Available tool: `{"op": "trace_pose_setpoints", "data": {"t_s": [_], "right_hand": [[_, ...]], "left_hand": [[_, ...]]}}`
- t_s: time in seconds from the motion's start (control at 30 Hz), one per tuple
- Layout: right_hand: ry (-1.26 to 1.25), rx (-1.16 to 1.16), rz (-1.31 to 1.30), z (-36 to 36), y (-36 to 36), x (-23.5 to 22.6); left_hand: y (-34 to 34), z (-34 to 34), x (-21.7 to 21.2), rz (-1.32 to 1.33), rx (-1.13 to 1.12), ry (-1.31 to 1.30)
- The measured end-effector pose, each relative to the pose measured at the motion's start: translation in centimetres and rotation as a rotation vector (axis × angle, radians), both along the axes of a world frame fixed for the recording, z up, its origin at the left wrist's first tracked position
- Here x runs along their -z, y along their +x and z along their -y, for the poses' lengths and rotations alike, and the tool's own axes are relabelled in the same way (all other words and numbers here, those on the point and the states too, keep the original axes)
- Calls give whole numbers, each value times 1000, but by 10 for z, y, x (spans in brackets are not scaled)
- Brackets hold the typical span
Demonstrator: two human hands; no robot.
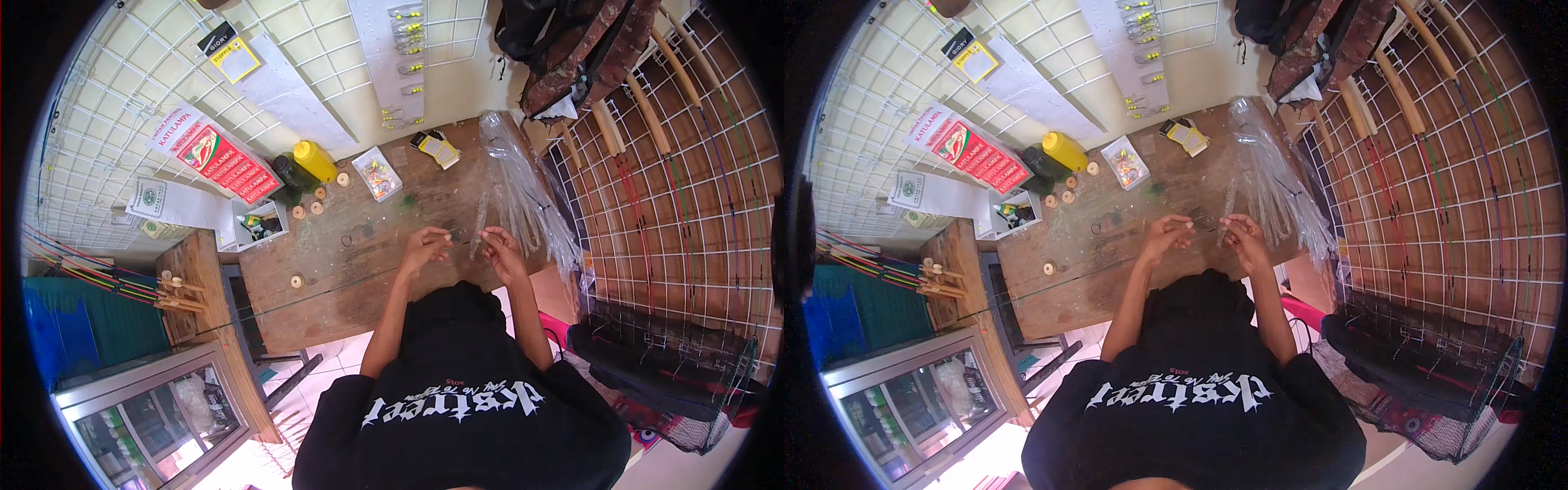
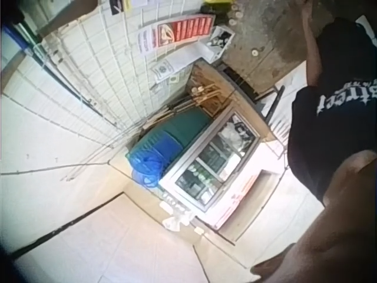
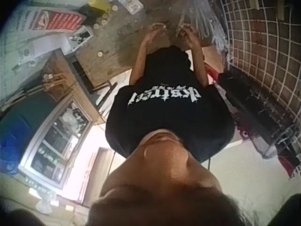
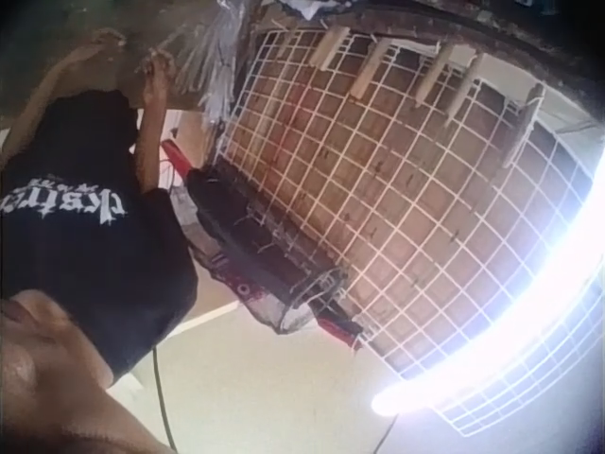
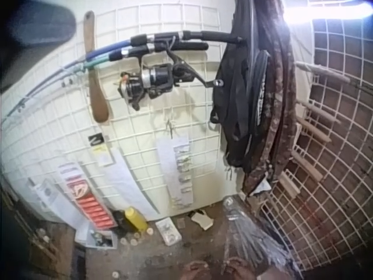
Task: Assembling a fishing rig by threading beads onto a line.
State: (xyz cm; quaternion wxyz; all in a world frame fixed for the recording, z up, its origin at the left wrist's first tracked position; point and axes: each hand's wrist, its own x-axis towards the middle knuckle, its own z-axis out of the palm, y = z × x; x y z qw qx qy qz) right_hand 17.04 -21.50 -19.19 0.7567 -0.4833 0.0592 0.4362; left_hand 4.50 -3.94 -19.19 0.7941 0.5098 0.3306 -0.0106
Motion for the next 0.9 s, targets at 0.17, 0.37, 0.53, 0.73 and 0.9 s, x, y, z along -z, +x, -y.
{"op": "trace_pose_setpoints", "data": {"t_s": [0.17,0.37,0.53,0.73,0.9], "right_hand": [[-25,-36,41,2,8,10],[-92,-73,73,-7,13,27],[-142,-47,89,3,19,42],[-176,-40,102,8,19,44],[-189,-46,122,12,17,50]], "left_hand": [[-1,25,29,27,171,44],[-8,32,75,27,208,614],[-9,44,49,-42,214,743],[-10,60,35,119,299,862],[-5,62,34,122,145,969]]}}
